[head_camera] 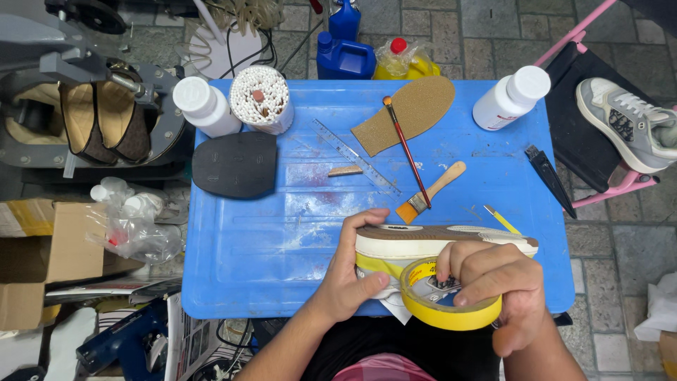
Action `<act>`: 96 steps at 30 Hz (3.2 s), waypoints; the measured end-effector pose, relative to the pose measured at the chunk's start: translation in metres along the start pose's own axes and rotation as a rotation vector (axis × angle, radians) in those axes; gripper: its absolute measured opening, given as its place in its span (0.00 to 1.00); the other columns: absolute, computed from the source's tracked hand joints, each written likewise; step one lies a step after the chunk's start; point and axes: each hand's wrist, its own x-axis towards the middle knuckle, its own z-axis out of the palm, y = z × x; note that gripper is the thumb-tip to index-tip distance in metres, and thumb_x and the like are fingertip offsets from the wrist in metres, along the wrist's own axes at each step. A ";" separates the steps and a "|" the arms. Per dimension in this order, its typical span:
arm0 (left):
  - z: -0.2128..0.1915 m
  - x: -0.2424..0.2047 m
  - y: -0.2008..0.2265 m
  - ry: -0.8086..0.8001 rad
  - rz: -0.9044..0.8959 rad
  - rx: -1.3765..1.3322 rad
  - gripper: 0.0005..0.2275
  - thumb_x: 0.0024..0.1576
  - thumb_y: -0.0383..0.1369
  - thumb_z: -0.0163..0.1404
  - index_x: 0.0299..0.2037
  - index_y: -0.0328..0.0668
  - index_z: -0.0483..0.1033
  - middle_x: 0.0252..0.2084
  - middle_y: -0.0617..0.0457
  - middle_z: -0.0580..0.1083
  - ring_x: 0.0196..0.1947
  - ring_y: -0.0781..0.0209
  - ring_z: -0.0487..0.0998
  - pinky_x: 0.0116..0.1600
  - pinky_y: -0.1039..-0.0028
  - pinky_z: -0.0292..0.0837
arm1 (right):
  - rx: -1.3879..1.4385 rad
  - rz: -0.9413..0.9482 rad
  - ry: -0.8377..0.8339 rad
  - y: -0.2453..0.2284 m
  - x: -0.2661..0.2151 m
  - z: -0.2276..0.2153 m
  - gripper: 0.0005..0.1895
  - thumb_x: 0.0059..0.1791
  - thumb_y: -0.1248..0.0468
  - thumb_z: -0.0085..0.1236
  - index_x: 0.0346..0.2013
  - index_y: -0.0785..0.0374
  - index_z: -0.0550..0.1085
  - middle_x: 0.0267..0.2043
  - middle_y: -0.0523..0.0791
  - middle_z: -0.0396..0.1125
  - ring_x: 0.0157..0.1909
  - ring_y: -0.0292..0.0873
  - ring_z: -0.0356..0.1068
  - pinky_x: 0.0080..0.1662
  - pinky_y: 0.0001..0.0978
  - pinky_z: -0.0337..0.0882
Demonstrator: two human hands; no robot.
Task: The person applies yellow masking tape to the sole and midsole of a sneaker. They carefully wrap the tape around the edges and smooth it down to cover specific areas.
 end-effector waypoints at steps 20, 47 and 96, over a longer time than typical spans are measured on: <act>-0.002 0.001 -0.006 -0.058 0.013 0.191 0.37 0.46 0.38 0.68 0.65 0.43 0.61 0.68 0.44 0.66 0.68 0.54 0.71 0.72 0.65 0.68 | -0.476 -0.137 -0.265 -0.041 0.033 0.000 0.11 0.46 0.59 0.68 0.33 0.65 0.81 0.19 0.41 0.61 0.23 0.41 0.59 0.32 0.38 0.61; 0.003 -0.001 0.001 -0.066 0.046 0.254 0.37 0.48 0.37 0.68 0.67 0.42 0.60 0.67 0.43 0.63 0.71 0.51 0.67 0.75 0.62 0.63 | -0.617 0.028 0.049 -0.050 0.007 0.002 0.16 0.39 0.59 0.69 0.30 0.72 0.78 0.19 0.44 0.64 0.23 0.40 0.63 0.28 0.34 0.60; 0.016 0.009 0.005 0.211 0.082 0.590 0.16 0.51 0.27 0.54 0.50 0.36 0.71 0.52 0.45 0.75 0.55 0.49 0.75 0.62 0.64 0.70 | -0.280 0.110 -0.032 -0.005 -0.017 -0.028 0.26 0.41 0.42 0.70 0.28 0.64 0.80 0.25 0.43 0.69 0.34 0.44 0.71 0.52 0.46 0.74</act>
